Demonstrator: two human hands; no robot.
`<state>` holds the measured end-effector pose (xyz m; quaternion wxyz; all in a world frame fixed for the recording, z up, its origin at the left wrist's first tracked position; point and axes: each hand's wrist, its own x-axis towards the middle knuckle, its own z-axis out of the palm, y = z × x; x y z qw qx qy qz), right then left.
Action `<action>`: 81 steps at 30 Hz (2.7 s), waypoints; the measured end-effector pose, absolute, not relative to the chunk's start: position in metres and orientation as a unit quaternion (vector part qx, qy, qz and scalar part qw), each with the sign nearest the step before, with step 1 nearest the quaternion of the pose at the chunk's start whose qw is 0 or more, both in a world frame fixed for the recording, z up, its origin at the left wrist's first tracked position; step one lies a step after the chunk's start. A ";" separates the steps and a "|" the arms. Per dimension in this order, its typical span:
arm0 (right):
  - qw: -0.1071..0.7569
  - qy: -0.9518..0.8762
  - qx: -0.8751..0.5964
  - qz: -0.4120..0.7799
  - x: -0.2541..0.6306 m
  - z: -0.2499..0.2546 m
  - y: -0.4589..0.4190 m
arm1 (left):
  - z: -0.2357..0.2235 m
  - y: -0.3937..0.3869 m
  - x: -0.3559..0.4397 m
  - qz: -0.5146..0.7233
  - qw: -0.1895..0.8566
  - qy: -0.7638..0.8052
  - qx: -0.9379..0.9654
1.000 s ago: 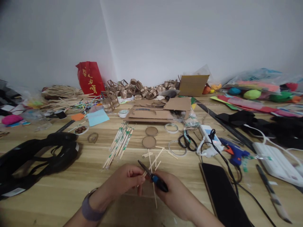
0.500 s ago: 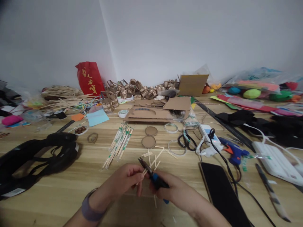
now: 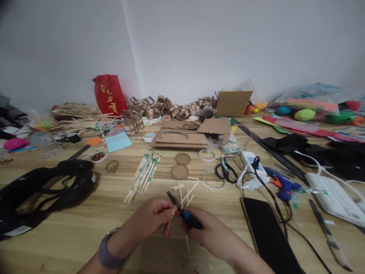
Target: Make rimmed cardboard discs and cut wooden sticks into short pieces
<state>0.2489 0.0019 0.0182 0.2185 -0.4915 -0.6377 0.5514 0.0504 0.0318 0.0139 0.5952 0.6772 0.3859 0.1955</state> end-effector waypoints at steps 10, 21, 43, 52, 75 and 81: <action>0.251 -0.671 -0.504 0.483 0.242 0.019 -0.002 | 0.014 0.033 0.049 0.197 0.567 0.398 0.694; 0.274 -0.668 -0.509 0.468 0.245 0.015 0.003 | 0.015 0.043 0.045 0.345 0.585 0.390 0.622; 0.197 -0.728 -0.653 0.071 0.240 -0.023 0.016 | 0.004 0.014 0.080 0.081 0.161 0.544 0.820; 0.278 -0.747 -0.582 0.161 0.250 -0.029 0.022 | 0.000 0.035 0.063 0.109 0.118 0.599 0.785; 0.282 -0.798 -0.473 0.246 0.246 -0.030 0.008 | -0.013 0.033 0.065 0.262 0.429 0.479 0.720; 0.323 -0.821 -0.422 0.210 0.245 -0.030 0.008 | -0.020 0.032 0.063 0.272 0.469 0.457 0.705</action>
